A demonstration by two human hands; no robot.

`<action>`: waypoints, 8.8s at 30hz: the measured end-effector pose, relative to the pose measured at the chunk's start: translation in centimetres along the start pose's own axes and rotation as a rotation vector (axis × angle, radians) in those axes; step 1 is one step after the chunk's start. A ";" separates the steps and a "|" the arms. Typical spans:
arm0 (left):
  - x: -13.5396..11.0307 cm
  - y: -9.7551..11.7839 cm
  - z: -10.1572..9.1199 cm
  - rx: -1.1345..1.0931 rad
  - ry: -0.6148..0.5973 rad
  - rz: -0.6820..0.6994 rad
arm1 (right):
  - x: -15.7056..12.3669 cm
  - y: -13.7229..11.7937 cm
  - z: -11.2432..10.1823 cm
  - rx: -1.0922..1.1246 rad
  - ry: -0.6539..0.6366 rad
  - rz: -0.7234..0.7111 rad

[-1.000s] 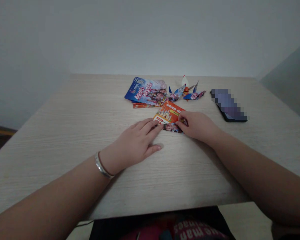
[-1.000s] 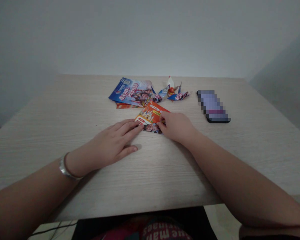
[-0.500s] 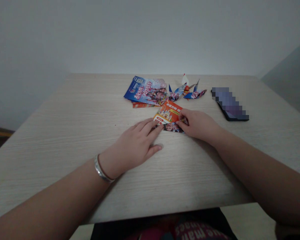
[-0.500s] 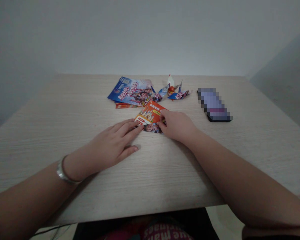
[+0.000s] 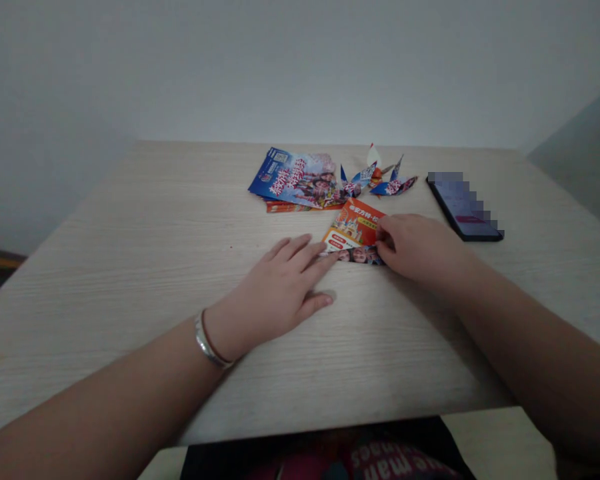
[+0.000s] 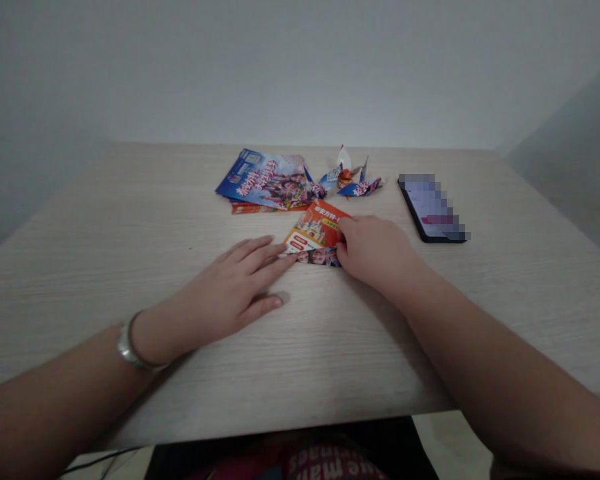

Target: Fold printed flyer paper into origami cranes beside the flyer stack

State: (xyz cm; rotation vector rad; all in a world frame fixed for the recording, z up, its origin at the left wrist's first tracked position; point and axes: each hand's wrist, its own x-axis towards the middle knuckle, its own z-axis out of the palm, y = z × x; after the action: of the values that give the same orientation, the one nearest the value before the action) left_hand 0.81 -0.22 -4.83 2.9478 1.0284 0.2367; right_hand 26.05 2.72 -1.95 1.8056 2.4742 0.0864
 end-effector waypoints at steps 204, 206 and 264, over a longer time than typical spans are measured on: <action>-0.6 0.6 -2.2 -0.009 -0.118 0.130 | 1.8 -1.0 2.1 0.312 0.129 -0.225; -0.8 0.4 -2.6 -0.016 -0.136 0.153 | 1.9 -0.8 2.2 0.313 0.130 -0.224; 0.8 -0.9 -3.5 0.154 0.246 -0.038 | -0.2 -0.2 0.7 0.409 0.384 -0.220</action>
State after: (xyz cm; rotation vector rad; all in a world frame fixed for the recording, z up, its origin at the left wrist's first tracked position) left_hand 0.32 0.84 -1.35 3.0901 1.1784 0.5555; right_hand 26.00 2.49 -2.65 1.7699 3.1428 -0.1052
